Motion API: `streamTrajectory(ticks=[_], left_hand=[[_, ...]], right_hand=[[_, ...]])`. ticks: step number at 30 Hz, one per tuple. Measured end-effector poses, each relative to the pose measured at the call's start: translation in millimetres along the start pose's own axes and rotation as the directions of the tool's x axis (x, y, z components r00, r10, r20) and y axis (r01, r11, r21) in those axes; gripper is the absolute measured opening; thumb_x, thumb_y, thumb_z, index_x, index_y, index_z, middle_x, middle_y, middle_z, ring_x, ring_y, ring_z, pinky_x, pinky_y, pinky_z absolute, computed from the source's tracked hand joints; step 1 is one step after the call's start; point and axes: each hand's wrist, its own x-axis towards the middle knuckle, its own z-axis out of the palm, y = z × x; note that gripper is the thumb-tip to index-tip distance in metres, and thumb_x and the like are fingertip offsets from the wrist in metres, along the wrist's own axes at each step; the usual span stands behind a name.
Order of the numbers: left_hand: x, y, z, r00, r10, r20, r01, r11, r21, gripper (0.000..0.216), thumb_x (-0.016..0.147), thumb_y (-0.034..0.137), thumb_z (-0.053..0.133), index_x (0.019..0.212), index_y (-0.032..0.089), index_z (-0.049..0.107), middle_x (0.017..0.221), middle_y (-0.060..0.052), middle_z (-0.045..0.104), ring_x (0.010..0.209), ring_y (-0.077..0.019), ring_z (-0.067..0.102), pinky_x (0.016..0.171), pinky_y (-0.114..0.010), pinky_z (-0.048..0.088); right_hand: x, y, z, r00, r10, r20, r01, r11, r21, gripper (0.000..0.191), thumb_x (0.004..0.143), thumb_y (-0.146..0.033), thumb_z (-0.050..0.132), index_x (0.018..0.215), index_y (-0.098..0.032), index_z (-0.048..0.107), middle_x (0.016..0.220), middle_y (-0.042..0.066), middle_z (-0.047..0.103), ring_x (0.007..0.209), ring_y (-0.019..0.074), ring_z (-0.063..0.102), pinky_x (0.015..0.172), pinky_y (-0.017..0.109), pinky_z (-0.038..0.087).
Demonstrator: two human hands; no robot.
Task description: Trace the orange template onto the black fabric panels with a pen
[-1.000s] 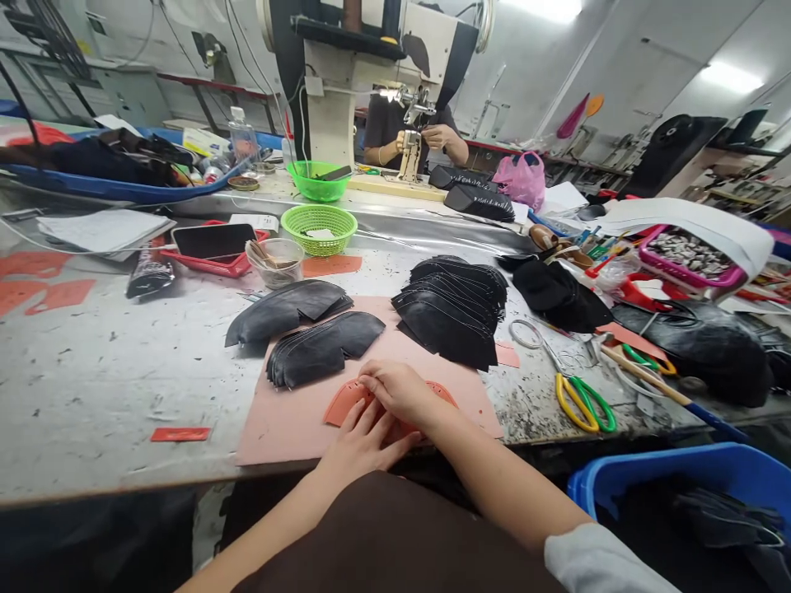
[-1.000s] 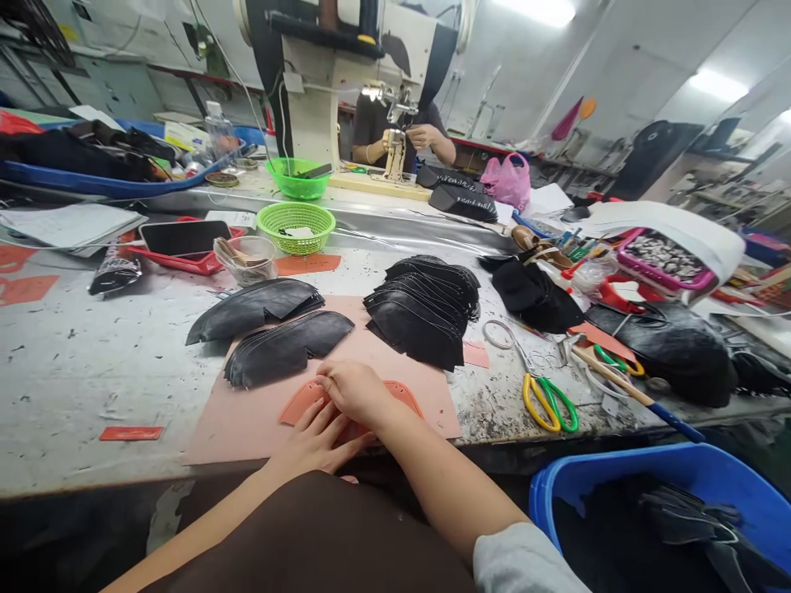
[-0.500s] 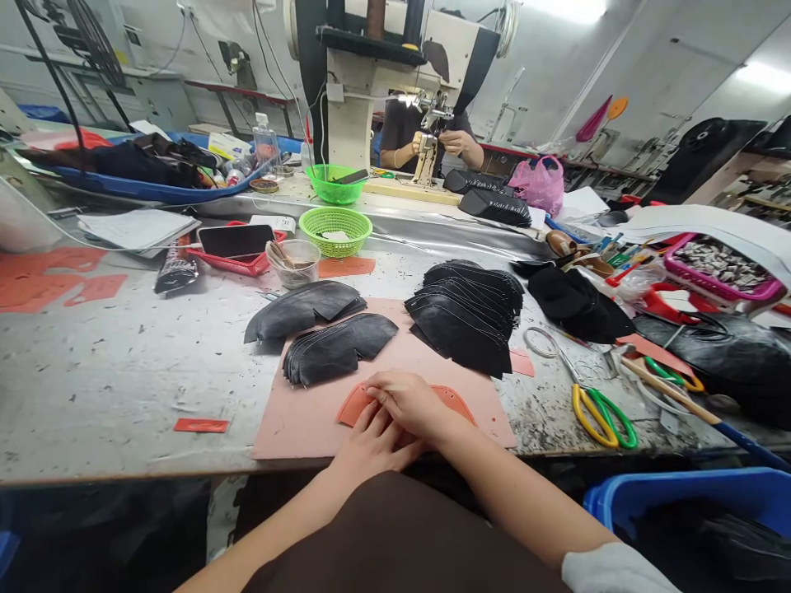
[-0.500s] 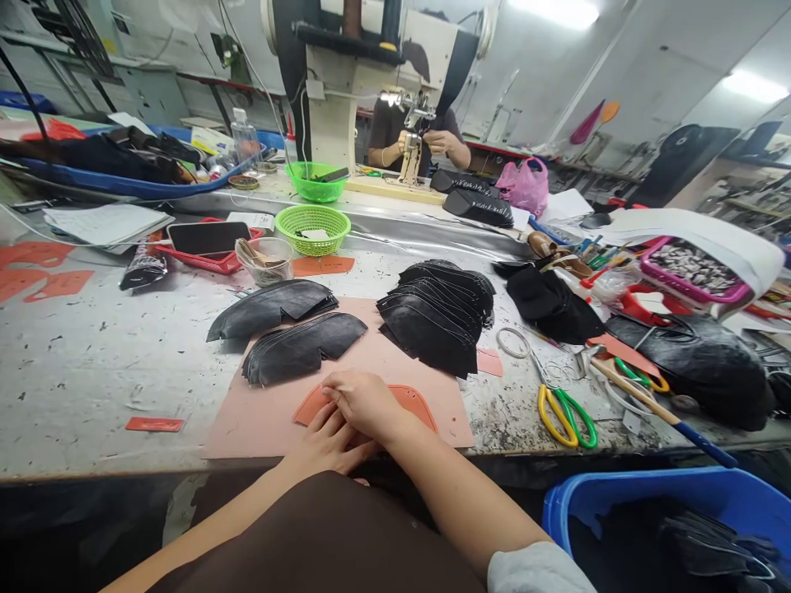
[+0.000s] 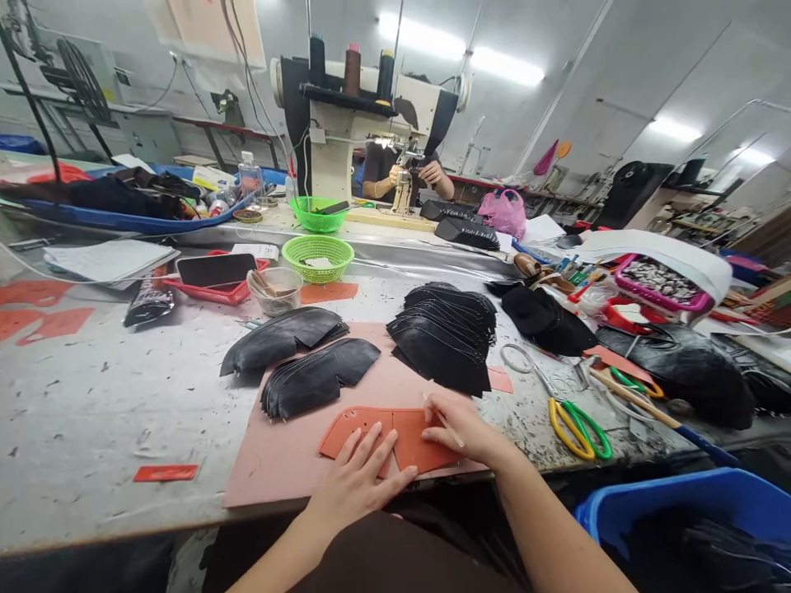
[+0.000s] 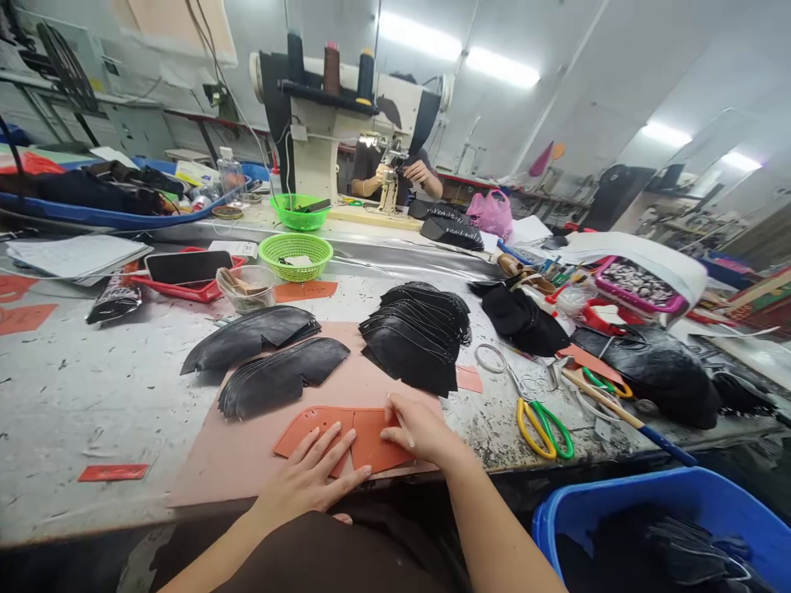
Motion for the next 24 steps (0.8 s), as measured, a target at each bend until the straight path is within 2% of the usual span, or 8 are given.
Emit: streamTrajectory(ticks=[2,5,10,12,15,18,20,24], left_hand=[[0,-2,-1,1.0,0.003,-0.013,-0.003,1.0,0.004,0.069,0.08,0.071,0.034,0.139,0.035,0.028,0.125,-0.012,0.052,0.12,-0.0297,0.04,0.103,-0.043,0.015],[-1,-4,-2,0.999,-0.013,-0.032,0.013,1.0,0.016,0.076,0.078,0.074,0.031,0.14,0.031,0.028,0.126,-0.012,0.051,0.123,-0.031,0.036,0.104,-0.043,0.013],[-2,-7,0,0.999,-0.021,-0.033,0.023,0.999,0.048,0.076,0.077,0.075,0.032,0.138,0.029,0.034,0.127,-0.011,0.051,0.121,-0.0314,0.039,0.104,-0.044,0.016],[-6,-7,7,0.999,-0.023,-0.046,0.025,0.998,0.051,0.076,0.077,0.075,0.033,0.137,0.029,0.034,0.128,-0.011,0.051,0.121,-0.0302,0.04,0.103,-0.042,0.021],[-17,-9,20,1.0,-0.007,-0.028,0.008,1.0,0.016,0.073,0.078,0.072,0.038,0.137,0.029,0.036,0.129,-0.01,0.05,0.118,-0.0282,0.045,0.097,-0.037,0.034],[-19,-18,14,0.996,-0.035,0.08,0.044,0.992,-0.119,0.062,0.079,0.065,0.047,0.13,0.03,0.045,0.128,-0.01,0.052,0.115,-0.0285,0.05,0.088,-0.037,0.045],[1,-27,-12,0.973,-0.074,0.218,0.135,0.951,-0.278,0.053,0.082,0.057,0.051,0.128,0.031,0.047,0.129,-0.008,0.051,0.116,-0.0265,0.05,0.087,-0.035,0.046],[99,-39,-83,0.917,0.108,0.384,0.154,0.791,-0.592,0.029,0.088,0.03,0.053,0.117,0.033,0.054,0.109,0.006,0.064,0.097,-0.0104,0.06,0.081,-0.018,0.047]], right_hand=[[0,1,-4,0.997,-0.034,-0.067,0.04,0.995,0.087,0.016,0.069,-0.013,0.057,0.068,-0.02,0.044,0.064,-0.005,0.05,0.061,0.0126,0.046,0.057,0.023,0.036],[6,16,-24,0.948,-0.035,-0.315,0.072,0.992,0.107,0.011,0.074,-0.02,0.052,0.07,-0.021,0.042,0.063,-0.004,0.048,0.058,0.0129,0.046,0.055,0.023,0.037],[18,56,-58,0.813,0.053,-0.58,-0.206,0.958,-0.201,0.007,0.073,-0.021,0.055,0.074,-0.021,0.048,0.073,0.005,0.06,0.07,0.0227,0.057,0.067,0.036,0.043],[18,62,-55,0.731,-0.055,-0.68,-0.218,0.926,-0.309,0.008,0.072,-0.018,0.056,0.079,-0.019,0.053,0.098,0.014,0.062,0.092,0.0298,0.056,0.078,0.045,0.042],[12,53,-30,0.615,-0.273,-0.74,-0.006,0.937,-0.35,0.011,0.082,-0.023,0.049,0.09,-0.019,0.055,0.112,0.017,0.058,0.099,0.0294,0.055,0.083,0.049,0.043],[5,33,5,0.672,-0.363,-0.646,0.256,0.932,-0.259,0.013,0.087,-0.024,0.044,0.089,-0.021,0.057,0.099,0.012,0.063,0.096,0.0249,0.059,0.081,0.041,0.048],[3,24,26,0.72,-0.383,-0.578,0.339,0.922,-0.189,0.019,0.089,-0.023,0.04,0.084,-0.022,0.058,0.083,0.008,0.065,0.08,0.0214,0.062,0.07,0.034,0.052],[3,20,48,0.806,-0.37,-0.462,0.346,0.928,-0.14,0.024,0.088,-0.031,0.043,0.074,-0.025,0.062,0.067,0.003,0.061,0.063,0.0209,0.06,0.055,0.031,0.05]])
